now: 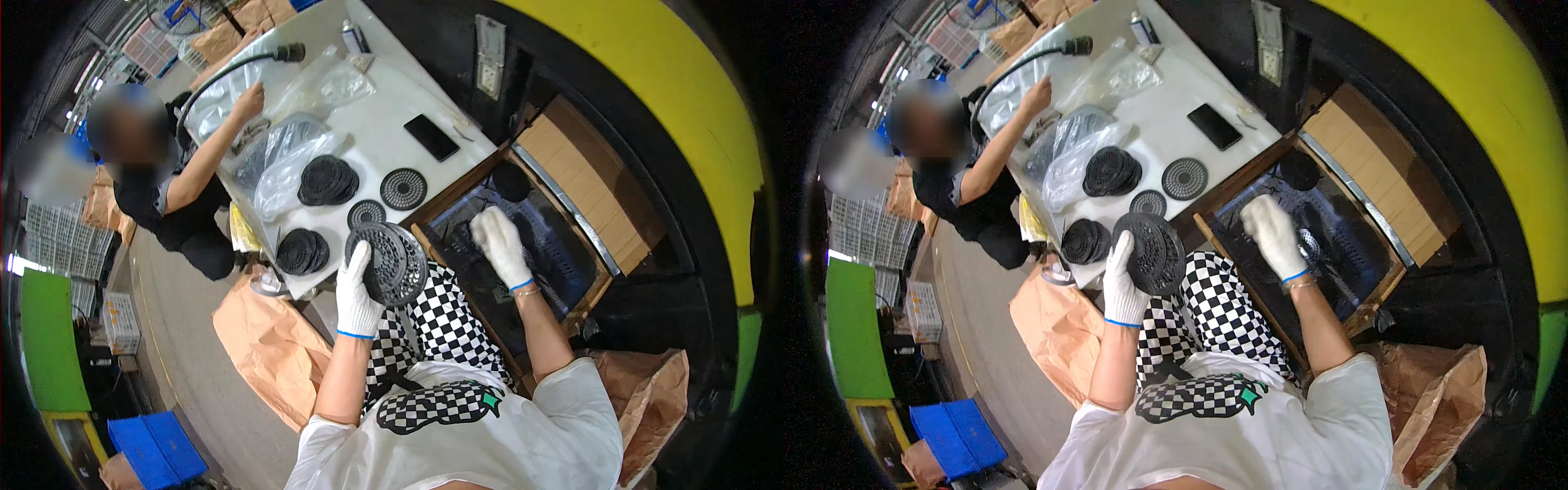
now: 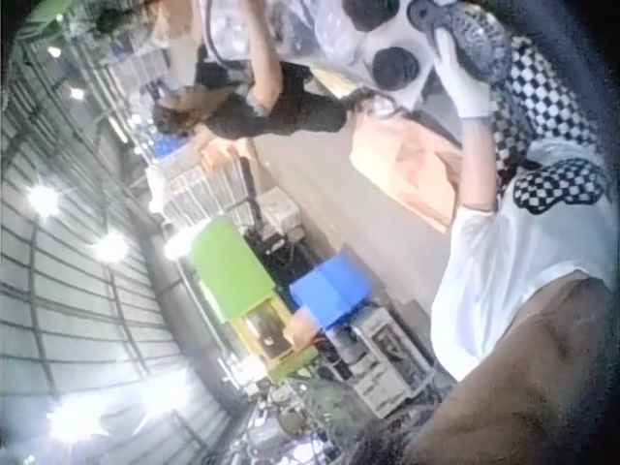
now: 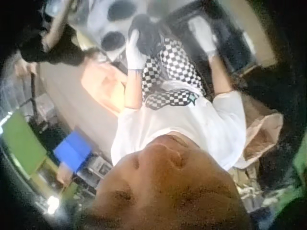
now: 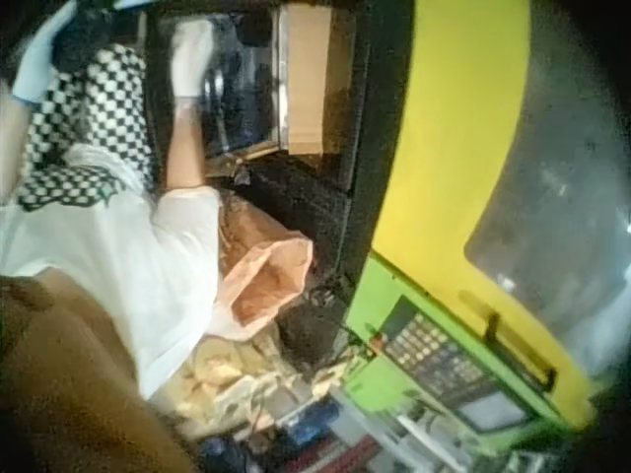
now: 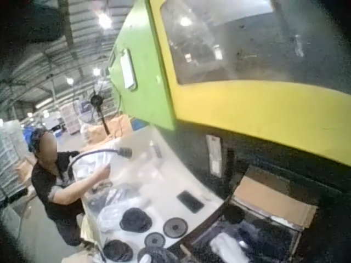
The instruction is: The person assembles plastic filter parts by fitting circular grates and cylindrical bodies together by hand, then puts the assembled components into a plastic bag.
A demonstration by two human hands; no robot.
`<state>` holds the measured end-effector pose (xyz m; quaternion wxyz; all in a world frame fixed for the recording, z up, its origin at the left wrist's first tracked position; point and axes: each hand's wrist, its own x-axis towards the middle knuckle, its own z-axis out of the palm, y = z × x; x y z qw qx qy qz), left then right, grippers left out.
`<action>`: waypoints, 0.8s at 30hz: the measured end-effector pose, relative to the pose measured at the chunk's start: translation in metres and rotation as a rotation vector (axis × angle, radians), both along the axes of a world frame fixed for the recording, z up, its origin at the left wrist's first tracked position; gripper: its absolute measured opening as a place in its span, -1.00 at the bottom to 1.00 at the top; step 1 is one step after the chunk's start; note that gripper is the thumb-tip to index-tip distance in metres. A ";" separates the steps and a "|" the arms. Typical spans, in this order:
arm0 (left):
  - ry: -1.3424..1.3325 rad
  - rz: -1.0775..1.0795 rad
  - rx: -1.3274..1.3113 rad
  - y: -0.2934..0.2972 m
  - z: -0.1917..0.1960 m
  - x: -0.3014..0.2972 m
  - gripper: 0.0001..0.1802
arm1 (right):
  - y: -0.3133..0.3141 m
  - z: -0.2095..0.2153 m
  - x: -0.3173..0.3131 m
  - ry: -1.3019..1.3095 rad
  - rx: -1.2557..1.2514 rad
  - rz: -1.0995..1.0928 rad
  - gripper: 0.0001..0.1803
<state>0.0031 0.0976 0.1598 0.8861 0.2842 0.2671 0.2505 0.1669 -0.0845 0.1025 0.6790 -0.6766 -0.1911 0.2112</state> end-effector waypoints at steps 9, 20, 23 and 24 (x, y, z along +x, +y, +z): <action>-0.085 -0.221 -0.114 -0.034 0.019 0.012 -0.70 | 0.004 0.094 -0.038 -0.553 -0.099 0.088 -0.57; -0.020 -0.195 -0.057 -0.044 0.024 0.006 -0.71 | -0.001 0.097 -0.051 -0.628 -0.069 0.021 -0.56; -0.025 -0.161 -0.014 -0.043 0.019 0.006 -0.71 | 0.001 0.091 -0.057 -0.688 -0.079 -0.024 -0.56; 0.019 -0.096 0.024 -0.042 0.016 0.007 -0.71 | 0.002 0.089 -0.059 -0.661 -0.111 -0.032 -0.58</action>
